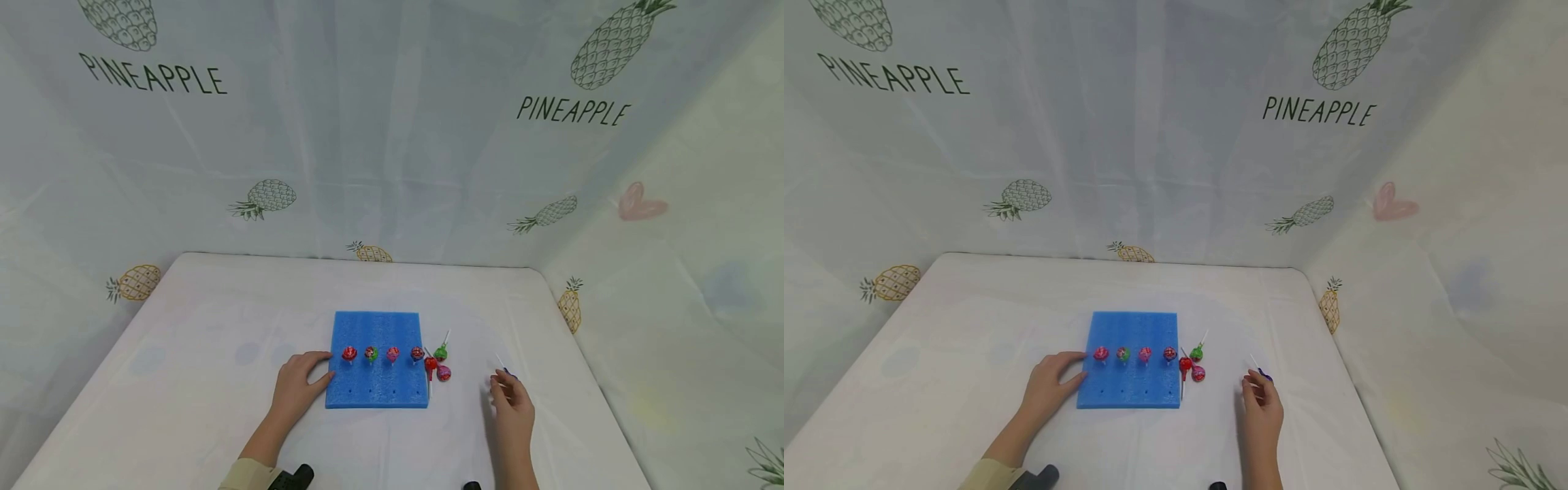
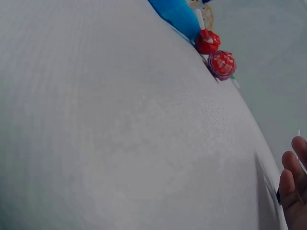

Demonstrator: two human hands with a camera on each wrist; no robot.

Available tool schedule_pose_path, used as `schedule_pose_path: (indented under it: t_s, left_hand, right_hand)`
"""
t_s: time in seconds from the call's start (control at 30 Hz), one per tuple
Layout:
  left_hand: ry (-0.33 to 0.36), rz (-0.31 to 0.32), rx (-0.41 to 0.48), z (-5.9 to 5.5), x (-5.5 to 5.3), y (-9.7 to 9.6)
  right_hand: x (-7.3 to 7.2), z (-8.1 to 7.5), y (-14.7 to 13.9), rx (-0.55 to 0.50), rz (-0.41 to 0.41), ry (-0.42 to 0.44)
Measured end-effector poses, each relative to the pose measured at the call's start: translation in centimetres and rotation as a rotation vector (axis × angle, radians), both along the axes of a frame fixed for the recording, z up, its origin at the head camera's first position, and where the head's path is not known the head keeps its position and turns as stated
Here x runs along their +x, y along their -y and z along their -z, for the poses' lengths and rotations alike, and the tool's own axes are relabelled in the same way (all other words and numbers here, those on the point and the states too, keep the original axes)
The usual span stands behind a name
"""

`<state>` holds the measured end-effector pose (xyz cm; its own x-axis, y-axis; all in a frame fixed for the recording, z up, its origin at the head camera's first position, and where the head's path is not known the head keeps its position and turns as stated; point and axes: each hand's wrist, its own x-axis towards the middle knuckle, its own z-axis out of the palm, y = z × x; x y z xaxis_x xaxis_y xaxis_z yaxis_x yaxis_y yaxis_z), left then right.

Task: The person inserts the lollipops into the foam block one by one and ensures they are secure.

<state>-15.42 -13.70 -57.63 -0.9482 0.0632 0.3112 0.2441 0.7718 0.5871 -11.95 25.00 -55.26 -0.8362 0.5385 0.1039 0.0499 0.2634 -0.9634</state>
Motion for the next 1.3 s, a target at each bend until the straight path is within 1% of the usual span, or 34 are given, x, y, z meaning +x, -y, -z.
schedule_pose_path:
  t_s: [0.07,0.17,0.3,0.4,0.47,0.63,0.73,1.0,1.1,1.3]
  left_hand:
    - [0.008,0.002,-0.002,-0.1,0.0,0.0]
    - [0.019,0.003,0.003,-0.2,0.0,0.0]
    - [0.022,0.003,0.003,-0.3,0.1,0.0]
    - [0.021,0.002,-0.002,-0.2,0.0,0.0]
    - [0.022,0.001,-0.004,-0.2,0.0,0.0]
    - [0.024,0.004,-0.001,-0.2,0.0,-0.1]
    - [0.02,0.003,-0.005,-0.2,0.0,-0.1]
    - [0.027,0.0,0.004,-0.1,0.0,0.0]
    - [0.029,0.0,0.004,-0.2,0.0,0.0]
    - [0.019,-0.001,0.002,-0.3,0.1,0.0]
  right_hand:
    - [0.1,0.0,-0.4,-0.002,0.024,-0.003]
    - [0.2,0.0,-0.8,0.03,0.061,-0.013]
    - [0.3,0.1,-1.0,0.116,0.129,-0.025]
    - [0.3,0.2,-1.1,0.157,0.168,-0.026]
    - [0.2,0.3,-1.2,0.16,0.186,-0.019]
    - [-0.3,1.0,-1.4,0.121,0.229,-0.012]
    - [-0.6,1.2,-1.5,0.131,0.233,-0.005]
    - [-1.1,1.2,-1.3,0.273,0.199,0.088]
    - [-1.2,1.3,-1.2,0.283,0.191,0.126]
    - [-1.3,1.3,-1.0,0.282,0.189,0.169]
